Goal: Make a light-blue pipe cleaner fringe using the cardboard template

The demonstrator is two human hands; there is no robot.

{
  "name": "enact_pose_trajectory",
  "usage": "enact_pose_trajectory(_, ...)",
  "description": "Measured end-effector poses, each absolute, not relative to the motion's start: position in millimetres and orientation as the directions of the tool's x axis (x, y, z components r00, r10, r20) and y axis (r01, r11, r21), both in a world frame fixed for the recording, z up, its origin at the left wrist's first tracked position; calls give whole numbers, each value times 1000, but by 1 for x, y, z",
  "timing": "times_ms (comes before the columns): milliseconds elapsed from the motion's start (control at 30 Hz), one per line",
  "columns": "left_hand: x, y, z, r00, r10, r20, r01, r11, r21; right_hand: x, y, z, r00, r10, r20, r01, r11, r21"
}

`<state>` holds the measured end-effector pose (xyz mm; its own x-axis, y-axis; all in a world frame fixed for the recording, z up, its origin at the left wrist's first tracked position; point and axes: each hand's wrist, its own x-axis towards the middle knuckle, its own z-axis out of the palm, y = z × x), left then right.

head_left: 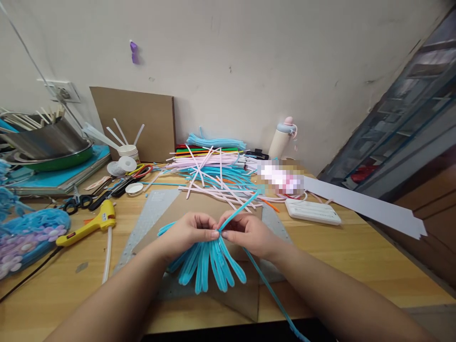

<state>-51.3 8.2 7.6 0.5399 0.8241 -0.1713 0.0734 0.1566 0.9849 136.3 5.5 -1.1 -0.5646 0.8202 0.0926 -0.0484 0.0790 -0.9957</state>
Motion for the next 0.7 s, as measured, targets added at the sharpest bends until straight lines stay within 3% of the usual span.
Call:
enact_pose_trajectory(200,-51,4,14,601,758,-251,65,267,962,142,5,9,-633,753,179,108,315,-943)
enact_pose_trajectory(467,-47,2,14,703,642,-307,88,350,933,145,-1,12,-700,586,408,112,654,-748)
enact_pose_trajectory(600,-49,5,17,663,702,-258,119,242,963,150,1,16,-661,626,414,257,707,-659)
enact_pose_trajectory(700,-51,7,17,598,770,-223,163,155,974,163,10,18,-604,743,288,430,608,-668)
